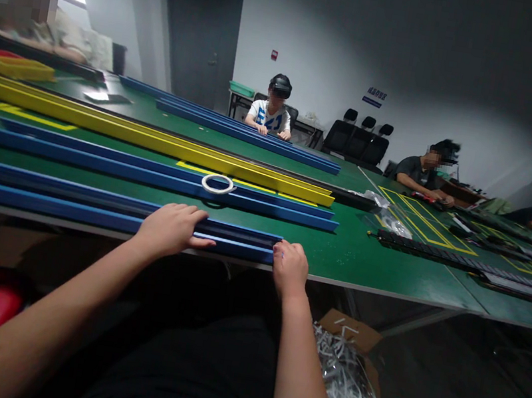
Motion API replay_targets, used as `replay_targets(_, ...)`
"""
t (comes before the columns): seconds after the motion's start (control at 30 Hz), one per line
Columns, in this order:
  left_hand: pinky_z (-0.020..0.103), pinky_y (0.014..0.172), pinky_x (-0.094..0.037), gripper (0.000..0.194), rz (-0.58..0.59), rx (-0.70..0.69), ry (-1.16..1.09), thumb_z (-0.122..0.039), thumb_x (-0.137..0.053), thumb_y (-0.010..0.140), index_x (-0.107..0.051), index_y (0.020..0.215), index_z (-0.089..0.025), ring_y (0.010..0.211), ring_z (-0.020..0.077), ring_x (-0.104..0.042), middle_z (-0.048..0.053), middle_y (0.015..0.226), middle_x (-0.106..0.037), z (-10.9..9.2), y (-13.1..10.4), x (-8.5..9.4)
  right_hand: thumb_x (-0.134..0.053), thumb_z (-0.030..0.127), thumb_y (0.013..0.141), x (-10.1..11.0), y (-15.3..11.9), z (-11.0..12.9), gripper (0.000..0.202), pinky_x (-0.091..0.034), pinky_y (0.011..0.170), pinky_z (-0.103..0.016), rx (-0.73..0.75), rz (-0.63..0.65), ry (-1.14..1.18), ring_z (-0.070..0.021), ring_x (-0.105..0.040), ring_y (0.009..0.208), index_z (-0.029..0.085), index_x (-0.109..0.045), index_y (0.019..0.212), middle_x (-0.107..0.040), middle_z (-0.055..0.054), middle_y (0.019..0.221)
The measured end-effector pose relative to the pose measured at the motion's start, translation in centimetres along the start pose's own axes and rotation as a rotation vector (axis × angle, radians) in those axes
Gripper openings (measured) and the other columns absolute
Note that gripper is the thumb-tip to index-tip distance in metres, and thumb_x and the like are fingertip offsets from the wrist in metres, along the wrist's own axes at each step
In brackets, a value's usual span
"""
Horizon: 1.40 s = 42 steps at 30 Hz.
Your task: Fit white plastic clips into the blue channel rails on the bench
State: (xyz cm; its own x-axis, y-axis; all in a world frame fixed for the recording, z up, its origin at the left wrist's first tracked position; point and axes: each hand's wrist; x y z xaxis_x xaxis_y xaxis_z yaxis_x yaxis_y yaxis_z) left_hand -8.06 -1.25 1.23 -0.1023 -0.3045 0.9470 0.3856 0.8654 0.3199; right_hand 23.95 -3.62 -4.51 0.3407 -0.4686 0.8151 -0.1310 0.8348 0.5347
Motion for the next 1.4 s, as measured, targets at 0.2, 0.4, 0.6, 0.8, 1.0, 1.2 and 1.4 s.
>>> replay_targets(0.2, 0.039, 0.083, -0.041, 0.068, -0.018, -0.014, 0.012, -0.08, -0.045, 0.076, -0.063, 0.106, -0.022, 0.094, 0.0302, -0.063, 0.011, 0.098, -0.069, 0.1, 0.0, -0.2, -0.023, 0.044, 0.103, -0.2, 0.1, -0.3, 0.053, -0.038, 0.088, -0.03, -0.002, -0.015, 0.008, -0.0201, -0.052, 0.1, 0.024, -0.072, 0.101, -0.071, -0.003, 0.11)
replay_targets(0.4, 0.039, 0.083, -0.04, 0.068, -0.012, -0.012, 0.008, -0.081, -0.045, 0.075, -0.062, 0.106, -0.023, 0.094, 0.0295, -0.062, 0.011, 0.098, -0.068, 0.2, 0.0, -0.2, -0.021, 0.044, 0.103, -0.8, -0.2, -0.4, 0.055, -0.039, 0.089, -0.03, -0.038, -0.08, 0.041, -0.0196, -0.055, 0.102, 0.024, -0.072, 0.1, -0.071, -0.004, 0.11)
replay_targets(0.6, 0.039, 0.081, -0.04, 0.068, -0.037, -0.032, 0.03, -0.082, -0.042, 0.076, -0.062, 0.103, -0.022, 0.092, 0.0294, -0.062, 0.011, 0.096, -0.068, 0.3, 0.0, -0.4, -0.024, 0.039, 0.103, -1.5, -0.6, -0.1, 0.052, -0.04, 0.094, -0.031, -0.083, -0.189, 0.061, -0.0197, -0.057, 0.106, 0.02, -0.072, 0.098, -0.07, -0.006, 0.113)
replay_targets(0.8, 0.039, 0.081, -0.041, 0.067, -0.039, -0.031, 0.027, -0.081, -0.043, 0.076, -0.062, 0.102, -0.022, 0.092, 0.0296, -0.063, 0.011, 0.095, -0.068, 0.3, 0.0, -0.3, -0.025, 0.039, 0.102, -1.6, -0.4, -0.2, 0.051, -0.039, 0.097, -0.032, -0.066, -0.144, 0.02, -0.0204, -0.055, 0.108, 0.02, -0.072, 0.099, -0.071, -0.006, 0.112)
replay_targets(1.0, 0.039, 0.085, -0.041, 0.066, -0.014, -0.005, 0.007, -0.08, -0.047, 0.075, -0.063, 0.103, -0.022, 0.095, 0.0301, -0.063, 0.011, 0.098, -0.069, 0.0, 0.0, 0.0, -0.023, 0.04, 0.102, -1.5, -0.3, -0.5, 0.052, -0.037, 0.097, -0.034, -0.042, -0.1, -0.007, -0.0208, -0.053, 0.11, 0.022, -0.071, 0.098, -0.069, -0.006, 0.113)
replay_targets(1.2, 0.04, 0.084, -0.041, 0.066, -0.019, -0.005, -0.001, -0.08, -0.047, 0.075, -0.064, 0.102, -0.022, 0.094, 0.0308, -0.063, 0.012, 0.096, -0.069, 0.0, 0.0, -0.1, -0.02, 0.043, 0.102, -1.3, -0.3, -0.4, 0.054, -0.037, 0.096, -0.034, -0.052, -0.111, -0.002, -0.0211, -0.052, 0.11, 0.023, -0.07, 0.098, -0.068, -0.006, 0.112)
replay_targets(1.4, 0.04, 0.085, -0.041, 0.067, -0.037, -0.026, 0.007, -0.081, -0.045, 0.075, -0.063, 0.104, -0.022, 0.094, 0.0302, -0.063, 0.011, 0.096, -0.068, 0.2, 0.0, -0.3, -0.024, 0.042, 0.102, -1.4, -0.5, -0.1, 0.05, -0.037, 0.096, -0.033, -0.059, -0.134, -0.003, -0.0208, -0.053, 0.11, 0.023, -0.069, 0.099, -0.068, -0.006, 0.115)
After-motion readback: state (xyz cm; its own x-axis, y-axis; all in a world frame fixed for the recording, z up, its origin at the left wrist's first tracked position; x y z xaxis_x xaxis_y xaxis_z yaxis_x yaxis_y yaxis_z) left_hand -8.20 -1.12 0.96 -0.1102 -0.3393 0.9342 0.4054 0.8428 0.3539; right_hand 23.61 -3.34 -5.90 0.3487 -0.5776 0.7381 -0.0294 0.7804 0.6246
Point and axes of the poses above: each hand's wrist, its own y-axis towards the middle knuckle, its own x-axis out of the back of the hand, z = x × y
